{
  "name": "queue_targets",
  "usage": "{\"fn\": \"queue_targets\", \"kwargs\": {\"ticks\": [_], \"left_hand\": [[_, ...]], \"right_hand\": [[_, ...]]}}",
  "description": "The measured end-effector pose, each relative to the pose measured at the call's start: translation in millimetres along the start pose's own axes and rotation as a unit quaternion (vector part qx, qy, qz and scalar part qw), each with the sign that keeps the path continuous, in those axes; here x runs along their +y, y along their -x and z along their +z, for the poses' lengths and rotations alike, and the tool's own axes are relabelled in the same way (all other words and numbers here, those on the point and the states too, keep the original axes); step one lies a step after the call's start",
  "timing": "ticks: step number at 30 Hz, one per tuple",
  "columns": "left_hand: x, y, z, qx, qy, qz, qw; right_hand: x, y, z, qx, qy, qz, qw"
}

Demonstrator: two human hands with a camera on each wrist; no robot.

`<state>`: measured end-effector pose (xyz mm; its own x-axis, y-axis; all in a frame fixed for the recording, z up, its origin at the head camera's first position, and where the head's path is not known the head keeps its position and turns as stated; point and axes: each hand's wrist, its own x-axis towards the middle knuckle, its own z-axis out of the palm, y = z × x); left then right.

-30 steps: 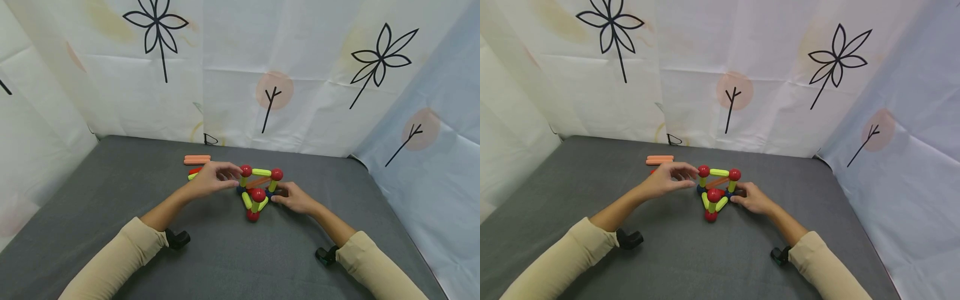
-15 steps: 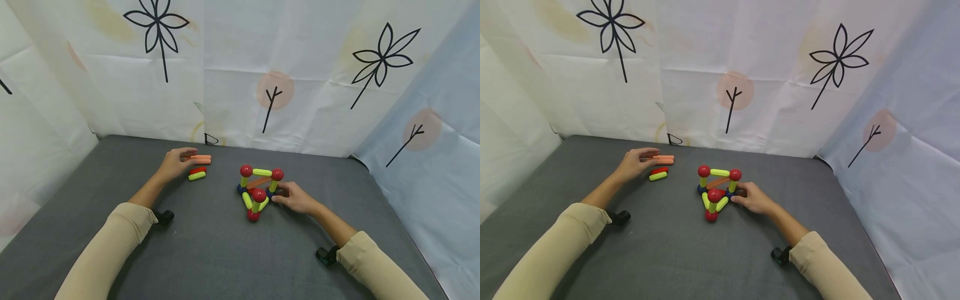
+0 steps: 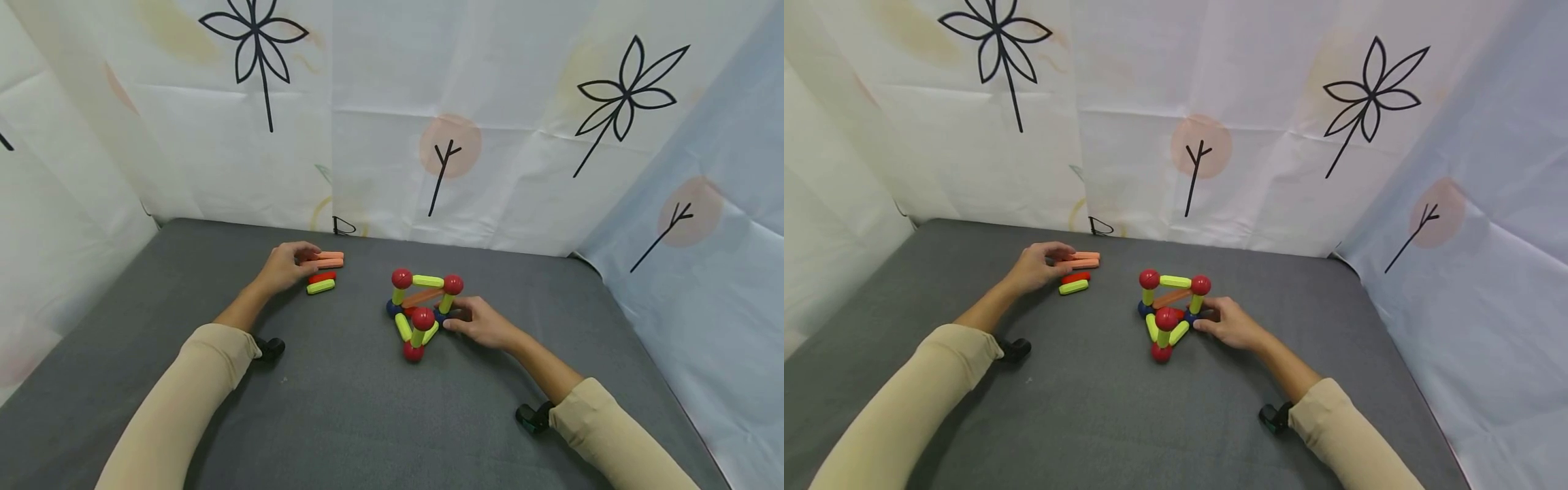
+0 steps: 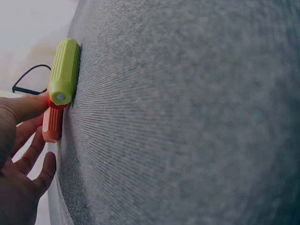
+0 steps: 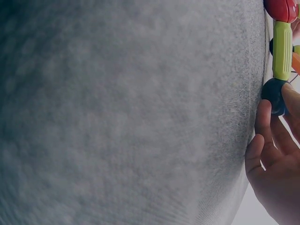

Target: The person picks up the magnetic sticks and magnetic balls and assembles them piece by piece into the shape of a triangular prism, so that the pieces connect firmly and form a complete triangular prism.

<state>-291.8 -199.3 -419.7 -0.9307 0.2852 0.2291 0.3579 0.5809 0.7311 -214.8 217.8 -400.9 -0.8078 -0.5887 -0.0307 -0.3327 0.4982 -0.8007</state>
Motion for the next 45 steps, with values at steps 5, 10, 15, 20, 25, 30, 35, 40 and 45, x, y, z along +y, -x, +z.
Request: {"fn": "queue_targets", "kwargs": {"ticks": [5, 10, 15, 20, 25, 30, 35, 40, 45], "left_hand": [[0.8, -1.9, 1.6, -0.016, -0.048, -0.005, 0.9987], [6.3, -1.0, 0.9, -0.004, -0.015, 0.002, 0.9999], [23.4, 2.5, 2.4, 0.049, 0.128, -0.004, 0.9905], [45.4, 10.3, 14.7, 0.023, 0.216, 0.006, 0.9762], [65.6, 23.4, 37.0, -0.040, 0.249, -0.009, 0.9676], [78.1, 33.2, 61.0, -0.091, 0.281, -0.005, 0.9553], [86.0, 35.4, 81.2, -0.121, 0.297, 0.001, 0.9473], [91.6, 35.3, 95.0, -0.139, 0.303, -0.007, 0.9427], [95.2, 34.1, 100.1, -0.151, 0.308, -0.017, 0.9390]], "right_hand": [[1, -0.7, 1, 0.001, 0.000, 0.001, 1.0000], [1, -0.9, 1, 0.001, -0.001, 0.002, 1.0000], [1, -0.4, 0, 0.002, -0.001, 0.001, 1.0000], [1, 0.2, 0, 0.002, -0.006, -0.002, 1.0000], [1, -0.1, 0, 0.005, -0.002, -0.002, 1.0000], [1, 0.2, 1, 0.005, -0.001, -0.003, 1.0000], [0, 0.1, 2, 0.007, -0.002, 0.002, 1.0000], [0, -0.7, 2, 0.007, -0.006, -0.002, 1.0000], [0, 0.0, 2, 0.007, -0.007, -0.003, 0.9999]]}}
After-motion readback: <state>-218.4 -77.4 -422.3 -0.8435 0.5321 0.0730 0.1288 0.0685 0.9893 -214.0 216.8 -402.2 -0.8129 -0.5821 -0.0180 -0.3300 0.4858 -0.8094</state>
